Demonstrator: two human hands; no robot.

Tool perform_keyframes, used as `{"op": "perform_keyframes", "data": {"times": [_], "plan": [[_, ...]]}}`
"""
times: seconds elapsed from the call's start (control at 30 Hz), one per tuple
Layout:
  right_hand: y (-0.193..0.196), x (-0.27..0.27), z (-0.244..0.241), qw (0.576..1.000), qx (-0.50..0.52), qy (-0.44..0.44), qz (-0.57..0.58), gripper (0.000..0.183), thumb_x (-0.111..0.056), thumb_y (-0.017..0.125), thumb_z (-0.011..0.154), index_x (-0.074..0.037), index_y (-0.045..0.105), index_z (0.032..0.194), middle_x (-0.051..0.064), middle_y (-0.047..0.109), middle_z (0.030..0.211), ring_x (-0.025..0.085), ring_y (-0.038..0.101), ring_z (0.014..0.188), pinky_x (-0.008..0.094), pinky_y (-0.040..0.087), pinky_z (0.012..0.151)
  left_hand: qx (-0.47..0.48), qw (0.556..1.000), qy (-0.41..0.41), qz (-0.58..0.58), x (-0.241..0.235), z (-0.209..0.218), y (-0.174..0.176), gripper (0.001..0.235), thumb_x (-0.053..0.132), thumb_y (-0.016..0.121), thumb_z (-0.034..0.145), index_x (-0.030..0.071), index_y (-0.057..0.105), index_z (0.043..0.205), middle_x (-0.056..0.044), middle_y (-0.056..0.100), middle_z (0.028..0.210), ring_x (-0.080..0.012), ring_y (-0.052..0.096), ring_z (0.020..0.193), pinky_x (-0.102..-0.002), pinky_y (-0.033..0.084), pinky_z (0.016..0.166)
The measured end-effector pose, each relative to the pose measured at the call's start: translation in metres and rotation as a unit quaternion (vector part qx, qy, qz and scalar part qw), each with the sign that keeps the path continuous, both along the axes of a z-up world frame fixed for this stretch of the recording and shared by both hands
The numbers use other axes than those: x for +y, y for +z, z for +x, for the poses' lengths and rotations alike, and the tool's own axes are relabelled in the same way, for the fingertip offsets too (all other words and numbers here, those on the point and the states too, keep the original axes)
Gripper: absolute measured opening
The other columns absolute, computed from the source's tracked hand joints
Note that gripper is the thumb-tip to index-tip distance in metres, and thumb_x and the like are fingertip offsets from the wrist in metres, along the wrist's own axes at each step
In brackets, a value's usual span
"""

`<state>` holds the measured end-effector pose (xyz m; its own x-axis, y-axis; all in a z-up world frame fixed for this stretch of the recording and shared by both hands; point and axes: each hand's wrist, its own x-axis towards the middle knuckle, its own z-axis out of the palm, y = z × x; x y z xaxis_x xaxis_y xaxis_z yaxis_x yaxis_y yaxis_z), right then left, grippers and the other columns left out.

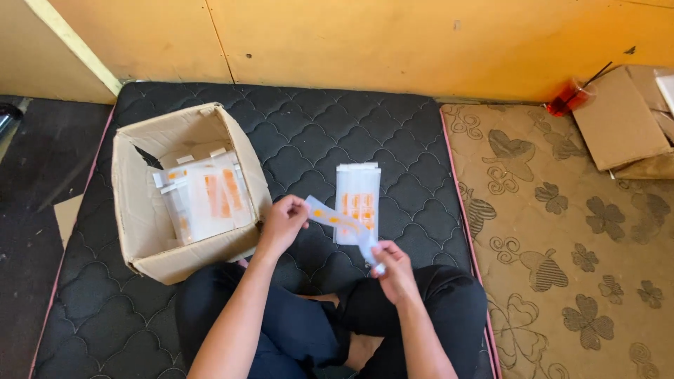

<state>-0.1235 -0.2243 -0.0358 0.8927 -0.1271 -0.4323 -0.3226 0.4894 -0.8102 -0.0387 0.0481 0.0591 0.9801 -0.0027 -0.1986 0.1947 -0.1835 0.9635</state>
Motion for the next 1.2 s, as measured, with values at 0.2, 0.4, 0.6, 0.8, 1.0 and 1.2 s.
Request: {"op": "perform_keyframes", "data": {"times": [0.2,0.4,0.6,0.8,1.0,1.2], "plan": [[0.016,-0.005,0.001,0.984,-0.024,-0.094,0.152,0.024,-0.039,0.07,0.097,-0.017,0.064,0.102,-0.005,0.073,0.086,0.008,0.067,0.07,0.018,0.049,0.061,0.037,0.992,0.08,-0.085,-0.008,-0.039,0.004,0.013,0.003,0.067,0.085,-0.002,0.069,0.097,-0.02,0.073,0.084,-0.0226,0.073,0.062,-0.03,0.059,0.061],[0.011,0.025,-0.008,0.992,-0.096,0.024,0.078,0.024,-0.004,0.075,0.086,0.002,0.063,0.105,0.02,0.074,0.094,0.027,0.073,0.074,0.032,0.059,0.062,0.069,0.974,0.02,-0.215,-0.06,-0.059,-0.059,0.018,0.001,0.066,0.083,-0.009,0.065,0.098,-0.024,0.072,0.08,-0.0224,0.072,0.065,-0.029,0.061,0.065],[0.01,0.041,-0.007,0.997,-0.069,0.021,-0.019,0.012,-0.001,0.081,0.085,0.002,0.071,0.081,0.014,0.068,0.065,0.022,0.066,0.052,0.031,0.057,0.048,0.091,0.967,-0.061,-0.231,-0.078,-0.068,-0.081,0.011,-0.001,0.071,0.083,-0.005,0.07,0.093,-0.02,0.074,0.081,-0.0172,0.073,0.06,-0.024,0.06,0.058],[0.017,0.04,0.001,0.997,-0.061,-0.042,-0.031,0.016,-0.001,0.081,0.087,-0.002,0.067,0.078,0.006,0.061,0.062,0.014,0.057,0.045,0.027,0.053,0.04,0.087,0.977,-0.02,-0.192,-0.064,-0.061,-0.075,0.008,0.001,0.066,0.085,-0.003,0.071,0.089,-0.021,0.071,0.076,-0.0201,0.071,0.057,-0.026,0.059,0.054],[0.006,0.022,0.01,0.992,-0.016,-0.126,-0.014,0.013,-0.002,0.077,0.091,-0.002,0.068,0.082,0.005,0.06,0.066,0.012,0.057,0.051,0.024,0.053,0.046,0.094,0.982,0.096,-0.133,-0.038,-0.055,-0.045,0.009,0.004,0.064,0.085,-0.002,0.069,0.088,-0.018,0.067,0.077,-0.0205,0.069,0.058,-0.029,0.056,0.057],[0.012,0.008,0.017,0.984,0.001,-0.18,-0.012,0.01,-0.008,0.073,0.096,-0.006,0.068,0.087,0.003,0.066,0.073,0.008,0.06,0.057,0.018,0.053,0.051,0.068,0.975,0.175,-0.117,-0.029,-0.047,-0.048,0.009,0.006,0.061,0.087,-0.001,0.067,0.09,-0.013,0.062,0.076,-0.0178,0.066,0.056,-0.027,0.053,0.056]]}}
